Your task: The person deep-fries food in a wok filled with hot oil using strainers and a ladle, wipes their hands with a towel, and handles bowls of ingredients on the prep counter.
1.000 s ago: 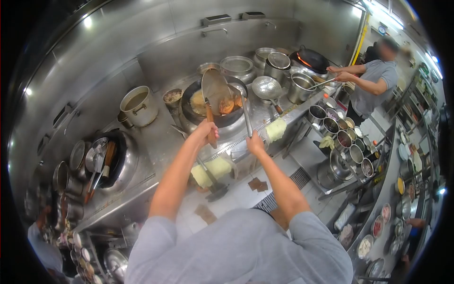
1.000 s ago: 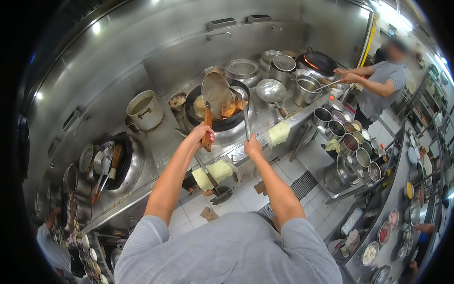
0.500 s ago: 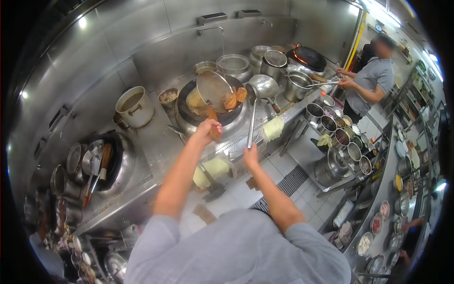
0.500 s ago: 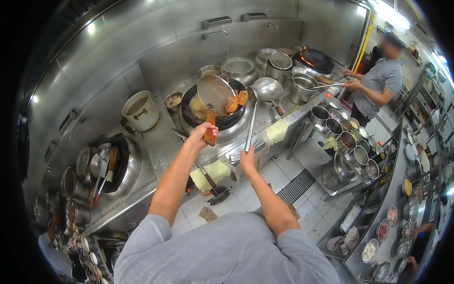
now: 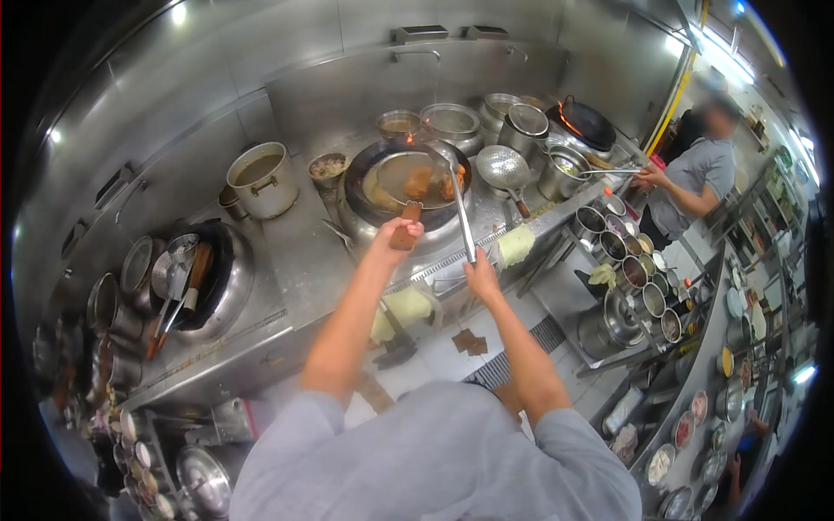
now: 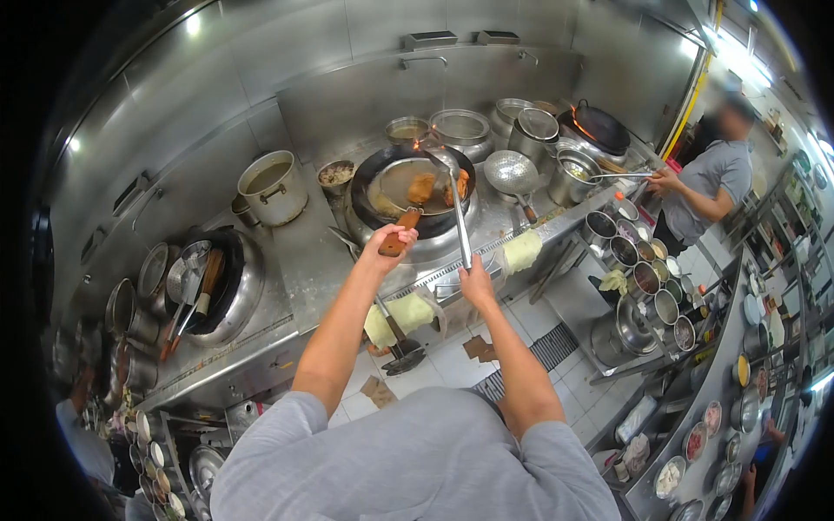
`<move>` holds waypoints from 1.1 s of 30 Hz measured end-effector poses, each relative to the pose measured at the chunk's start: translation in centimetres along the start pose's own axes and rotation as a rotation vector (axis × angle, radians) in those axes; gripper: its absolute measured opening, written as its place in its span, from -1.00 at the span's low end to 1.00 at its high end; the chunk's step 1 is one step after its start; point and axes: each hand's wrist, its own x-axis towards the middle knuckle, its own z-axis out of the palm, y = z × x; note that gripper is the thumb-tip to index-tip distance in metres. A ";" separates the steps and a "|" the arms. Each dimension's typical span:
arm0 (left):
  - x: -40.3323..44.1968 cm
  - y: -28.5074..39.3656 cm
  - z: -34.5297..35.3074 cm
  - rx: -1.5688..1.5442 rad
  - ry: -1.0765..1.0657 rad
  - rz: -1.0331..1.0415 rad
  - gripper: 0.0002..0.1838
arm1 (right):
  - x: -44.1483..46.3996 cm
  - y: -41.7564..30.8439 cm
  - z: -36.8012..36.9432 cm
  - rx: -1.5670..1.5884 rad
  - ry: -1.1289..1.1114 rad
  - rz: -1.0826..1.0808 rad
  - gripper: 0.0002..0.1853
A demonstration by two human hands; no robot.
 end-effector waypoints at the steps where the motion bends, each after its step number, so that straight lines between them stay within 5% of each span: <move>1: -0.4 -0.1 -0.3 -0.001 -0.008 0.001 -0.71 | 0.0 -0.2 -0.1 -0.048 -0.007 -0.036 -0.43; 9: -3.2 -1.1 -1.3 -0.232 -0.163 -0.029 -0.71 | -3.8 -1.4 2.7 -0.102 0.130 -0.016 -0.39; 12: -3.0 -2.1 -0.8 -0.272 -0.173 -0.030 -0.72 | -3.3 -0.5 3.3 -0.182 0.230 -0.165 -0.41; 14: -3.2 -2.5 -0.7 -0.259 -0.165 -0.013 -0.72 | -2.5 -2.7 0.3 0.603 -0.324 0.215 -0.41; 15: -3.2 -2.4 -0.7 -0.275 -0.174 -0.034 -0.72 | -2.9 -3.4 -0.4 0.602 -0.324 0.214 -0.41; 18: -3.5 -1.9 -1.2 -0.216 -0.172 -0.032 -0.71 | -2.5 -3.8 -0.6 0.593 -0.277 0.224 -0.40; 20: -3.9 -1.8 -1.6 -0.139 -0.156 -0.016 -0.71 | -0.8 -1.3 0.2 0.319 -0.106 0.014 -0.39; 26: -3.8 -0.9 -1.4 -0.075 -0.169 -0.093 -0.67 | 3.2 -2.1 -0.6 0.107 0.146 -0.172 -0.36; 28: -4.3 -1.7 1.0 0.286 -0.122 0.166 -0.64 | 3.7 -4.9 -0.6 0.007 0.293 -0.308 -0.34; 30: -4.1 -1.9 1.4 0.454 -0.066 0.213 -0.63 | 2.0 -10.9 -1.4 0.467 -0.104 0.308 -0.51; 31: -4.2 -2.2 1.3 0.601 -0.006 0.274 -0.62 | 2.3 -11.5 -0.8 0.480 -0.094 0.315 -0.51; 33: -4.0 -1.1 0.4 0.638 0.022 0.281 -0.65 | 3.6 -11.7 0.1 1.396 -0.371 0.526 -0.78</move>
